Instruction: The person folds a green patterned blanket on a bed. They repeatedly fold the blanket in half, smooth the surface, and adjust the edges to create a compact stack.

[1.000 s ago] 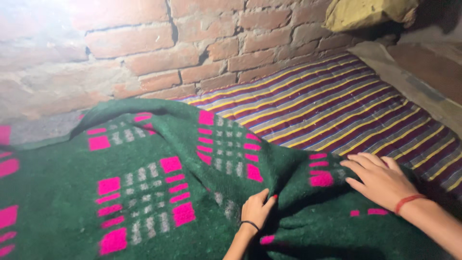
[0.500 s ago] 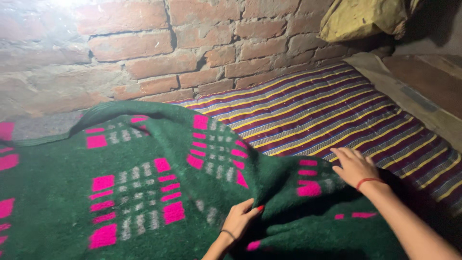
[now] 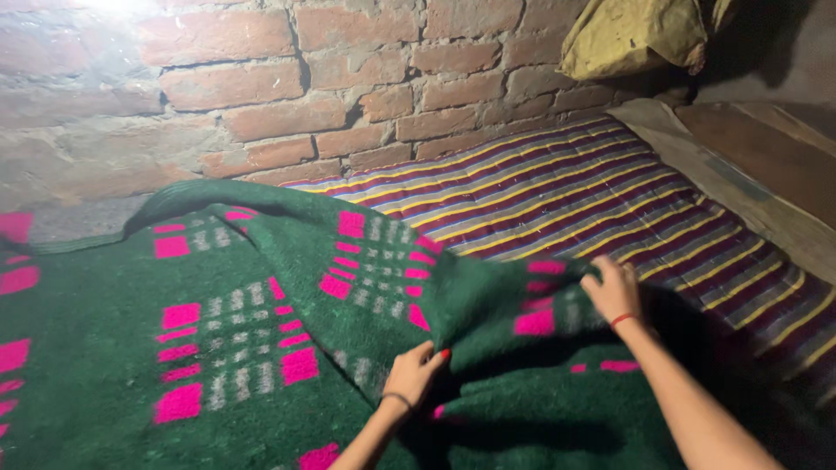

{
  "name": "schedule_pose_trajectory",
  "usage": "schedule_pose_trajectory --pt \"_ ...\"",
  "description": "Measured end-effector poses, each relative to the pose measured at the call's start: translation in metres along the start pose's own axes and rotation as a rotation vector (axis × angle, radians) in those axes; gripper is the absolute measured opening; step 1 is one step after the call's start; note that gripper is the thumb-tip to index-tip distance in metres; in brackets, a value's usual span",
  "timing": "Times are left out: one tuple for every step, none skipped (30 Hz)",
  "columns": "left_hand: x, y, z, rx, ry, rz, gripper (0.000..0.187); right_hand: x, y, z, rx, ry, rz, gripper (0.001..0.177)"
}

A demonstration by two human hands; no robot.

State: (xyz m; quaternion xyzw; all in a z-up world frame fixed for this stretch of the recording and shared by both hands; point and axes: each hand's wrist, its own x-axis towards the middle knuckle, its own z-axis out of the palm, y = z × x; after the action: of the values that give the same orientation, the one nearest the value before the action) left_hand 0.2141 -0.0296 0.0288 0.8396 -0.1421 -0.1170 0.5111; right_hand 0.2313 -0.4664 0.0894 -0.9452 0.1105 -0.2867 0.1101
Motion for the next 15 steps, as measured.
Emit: schedule_pose_trajectory --pt "0.007 0.003 0.000 0.041 -0.021 -0.015 0.046 0.006 -0.002 -0.015 0.019 0.076 0.021 0.037" --pt "0.014 0.006 -0.001 0.066 -0.021 -0.058 0.045 0.010 -0.008 -0.031 0.038 0.153 0.042 0.035" --pt "0.022 0.010 -0.002 0.090 -0.022 -0.099 0.044 0.016 -0.016 -0.049 0.162 0.085 0.038 0.035" --pt "0.029 0.015 -0.002 0.115 -0.023 -0.140 0.044 0.021 -0.028 -0.069 0.286 0.017 0.033 0.036" --pt "0.033 0.017 -0.003 0.162 -0.004 -0.205 0.044 0.018 -0.042 -0.087 0.411 -0.051 0.029 0.036" --pt "0.036 0.019 -0.003 0.210 0.016 -0.268 0.045 0.011 -0.061 -0.103 0.439 -0.146 -0.010 0.038" --pt "0.037 0.020 -0.005 0.260 0.037 -0.330 0.048 0.002 -0.082 -0.116 0.467 -0.239 -0.049 0.039" --pt "0.038 0.020 -0.007 0.256 0.069 -0.323 0.052 -0.007 -0.103 -0.129 0.496 -0.333 -0.087 0.041" --pt "0.041 0.022 -0.010 0.251 0.103 -0.313 0.057 -0.020 -0.126 -0.139 0.345 -0.388 -0.215 0.044" --pt "0.042 0.024 -0.013 0.247 0.137 -0.303 0.064 -0.040 -0.148 -0.146 0.191 -0.443 -0.339 0.047" --pt "0.042 0.026 -0.013 0.228 0.214 -0.216 0.059 -0.059 -0.169 -0.151 0.056 -0.555 -0.371 0.049" --pt "0.043 0.030 -0.013 0.207 0.292 -0.129 0.054 -0.078 -0.187 -0.154 -0.081 -0.665 -0.400 0.051" --pt "0.044 0.035 -0.014 0.187 0.370 -0.043 0.050 -0.095 -0.203 -0.157 -0.115 -0.750 -0.440 0.049" --pt "0.046 0.043 -0.014 0.172 0.414 0.006 0.046 -0.110 -0.216 -0.159 -0.148 -0.834 -0.479 0.046" --pt "0.048 0.053 -0.013 0.157 0.459 0.055 0.042 -0.123 -0.226 -0.163 -0.127 -0.846 -0.520 0.048"
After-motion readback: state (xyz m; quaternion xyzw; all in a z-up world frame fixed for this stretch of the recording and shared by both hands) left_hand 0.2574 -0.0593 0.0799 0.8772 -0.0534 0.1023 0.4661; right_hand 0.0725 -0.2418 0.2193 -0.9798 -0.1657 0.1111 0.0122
